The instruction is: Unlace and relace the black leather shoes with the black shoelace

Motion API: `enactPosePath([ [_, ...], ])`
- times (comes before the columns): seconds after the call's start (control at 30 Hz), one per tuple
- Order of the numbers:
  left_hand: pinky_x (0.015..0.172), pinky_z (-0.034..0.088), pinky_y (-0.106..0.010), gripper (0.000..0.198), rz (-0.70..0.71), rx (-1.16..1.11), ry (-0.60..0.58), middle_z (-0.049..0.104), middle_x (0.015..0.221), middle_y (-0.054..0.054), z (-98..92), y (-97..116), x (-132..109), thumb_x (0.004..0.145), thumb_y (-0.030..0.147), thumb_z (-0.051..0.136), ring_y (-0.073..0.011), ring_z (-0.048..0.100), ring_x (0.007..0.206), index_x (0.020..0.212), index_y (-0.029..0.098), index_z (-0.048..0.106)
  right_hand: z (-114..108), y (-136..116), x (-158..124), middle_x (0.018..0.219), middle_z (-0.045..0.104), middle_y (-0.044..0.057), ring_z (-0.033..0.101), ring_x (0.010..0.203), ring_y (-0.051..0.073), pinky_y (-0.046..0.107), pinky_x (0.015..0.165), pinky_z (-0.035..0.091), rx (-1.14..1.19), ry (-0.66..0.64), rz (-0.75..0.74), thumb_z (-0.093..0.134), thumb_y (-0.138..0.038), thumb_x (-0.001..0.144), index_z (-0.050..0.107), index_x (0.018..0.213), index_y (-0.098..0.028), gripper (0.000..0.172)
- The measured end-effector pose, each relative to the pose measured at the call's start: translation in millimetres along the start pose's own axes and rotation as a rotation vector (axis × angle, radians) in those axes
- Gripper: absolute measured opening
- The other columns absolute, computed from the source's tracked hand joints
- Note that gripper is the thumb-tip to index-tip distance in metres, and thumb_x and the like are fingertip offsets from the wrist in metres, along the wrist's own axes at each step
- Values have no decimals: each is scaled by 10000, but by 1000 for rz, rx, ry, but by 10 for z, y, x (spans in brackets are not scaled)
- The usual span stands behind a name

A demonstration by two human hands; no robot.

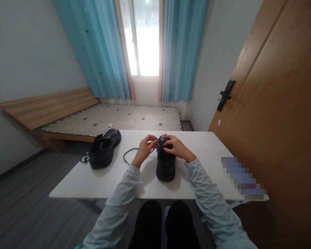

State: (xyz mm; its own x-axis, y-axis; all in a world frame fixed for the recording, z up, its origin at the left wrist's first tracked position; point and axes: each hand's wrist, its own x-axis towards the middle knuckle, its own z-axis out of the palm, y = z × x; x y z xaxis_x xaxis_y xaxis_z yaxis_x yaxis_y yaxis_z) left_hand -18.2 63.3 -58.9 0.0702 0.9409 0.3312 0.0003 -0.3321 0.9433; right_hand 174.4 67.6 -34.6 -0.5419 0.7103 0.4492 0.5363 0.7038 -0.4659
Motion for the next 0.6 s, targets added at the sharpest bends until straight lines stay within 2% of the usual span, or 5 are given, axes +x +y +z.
enactPosePath([
  [0.27,455,478,-174,274,-13,25,5,600,730,3,0,55,-6,679,345,721,-83,590,549,820,140,606,36,33,14,1186,605,114,565,1112,264,428,1001,423,-50,-57,-24,669,-117,703,744,818,-169,147],
  [0.43,578,565,-245,294,-44,-39,4,597,763,7,5,89,-26,681,351,718,-122,648,650,849,150,583,47,27,7,1186,607,112,570,1108,253,430,1003,427,-48,-56,-20,644,-143,745,744,827,-177,134],
  [0.6,637,579,-286,313,-22,-7,-13,565,744,22,-14,83,-24,676,339,726,-131,651,664,879,152,580,58,18,6,1192,603,120,570,1111,257,428,1003,428,-38,-43,-4,639,-142,748,744,849,-172,148],
])
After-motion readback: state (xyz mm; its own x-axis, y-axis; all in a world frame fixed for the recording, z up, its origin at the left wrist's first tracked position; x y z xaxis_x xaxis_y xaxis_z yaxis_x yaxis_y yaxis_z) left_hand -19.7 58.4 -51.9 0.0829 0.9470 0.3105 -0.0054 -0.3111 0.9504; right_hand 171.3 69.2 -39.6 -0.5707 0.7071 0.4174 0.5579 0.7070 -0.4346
